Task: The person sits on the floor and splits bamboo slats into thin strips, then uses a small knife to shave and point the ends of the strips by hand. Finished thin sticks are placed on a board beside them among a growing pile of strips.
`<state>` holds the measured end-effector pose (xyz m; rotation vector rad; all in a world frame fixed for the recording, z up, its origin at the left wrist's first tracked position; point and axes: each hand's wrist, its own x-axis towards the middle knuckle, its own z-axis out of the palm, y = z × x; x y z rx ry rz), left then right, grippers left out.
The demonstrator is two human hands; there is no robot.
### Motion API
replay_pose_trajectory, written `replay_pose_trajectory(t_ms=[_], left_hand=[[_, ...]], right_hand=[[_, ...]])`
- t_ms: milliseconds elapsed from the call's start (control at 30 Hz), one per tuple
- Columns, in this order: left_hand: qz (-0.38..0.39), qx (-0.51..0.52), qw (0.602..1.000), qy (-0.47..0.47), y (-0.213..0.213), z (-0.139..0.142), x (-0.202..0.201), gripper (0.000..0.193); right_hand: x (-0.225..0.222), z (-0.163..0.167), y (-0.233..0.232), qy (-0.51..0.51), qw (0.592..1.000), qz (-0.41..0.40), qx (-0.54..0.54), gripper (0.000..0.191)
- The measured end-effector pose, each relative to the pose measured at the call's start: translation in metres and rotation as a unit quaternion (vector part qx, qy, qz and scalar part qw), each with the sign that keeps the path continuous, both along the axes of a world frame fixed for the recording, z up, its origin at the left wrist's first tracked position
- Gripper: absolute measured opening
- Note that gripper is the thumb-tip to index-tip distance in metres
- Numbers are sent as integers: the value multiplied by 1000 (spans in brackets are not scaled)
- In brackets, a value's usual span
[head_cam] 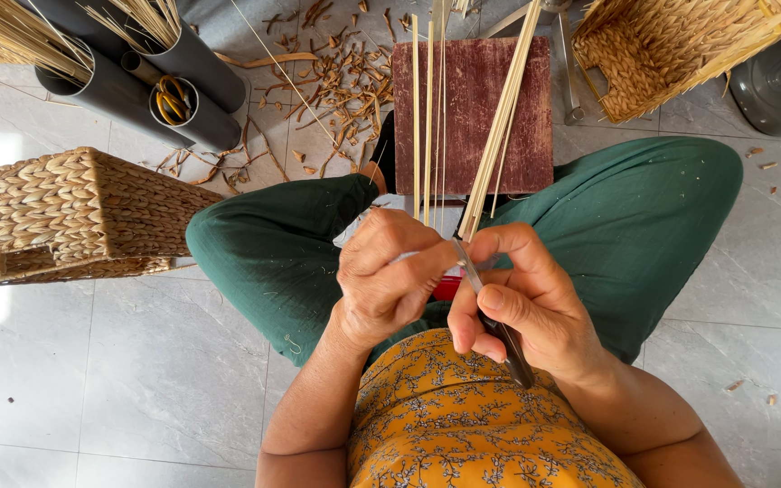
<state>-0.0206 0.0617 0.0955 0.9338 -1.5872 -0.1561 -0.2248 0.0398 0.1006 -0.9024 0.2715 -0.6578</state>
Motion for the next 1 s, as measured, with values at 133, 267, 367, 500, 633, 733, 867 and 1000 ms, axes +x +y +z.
replay_pose_trajectory(t_ms=[133,267,367,500,633,733,867,1000], left_hand=[[-12,8,1000,12,1,1,-2,23],[-32,49,998,20,3,3,0,21],[-50,89,995,8,2,3,4,20],[-27,108,994,-1,2,1,3,17],[1,98,995,-10,5,-1,4,17],[2,65,998,-12,3,-2,3,17],[-8,85,996,-13,2,-2,3,18],[-55,134,989,-8,5,-1,7,22]], right_hand=[[1,1,-1,10,1000,-3,-16,29],[-2,5,-3,23,999,-17,-30,30],[-2,6,-5,19,999,-26,-17,33],[2,3,-9,18,1000,-16,-11,37],[3,-1,-11,23,1000,-10,-15,37],[5,-4,-13,23,1000,-2,-13,37],[9,-8,-16,23,1000,3,-6,36],[4,-5,-16,10,1000,-8,2,35]])
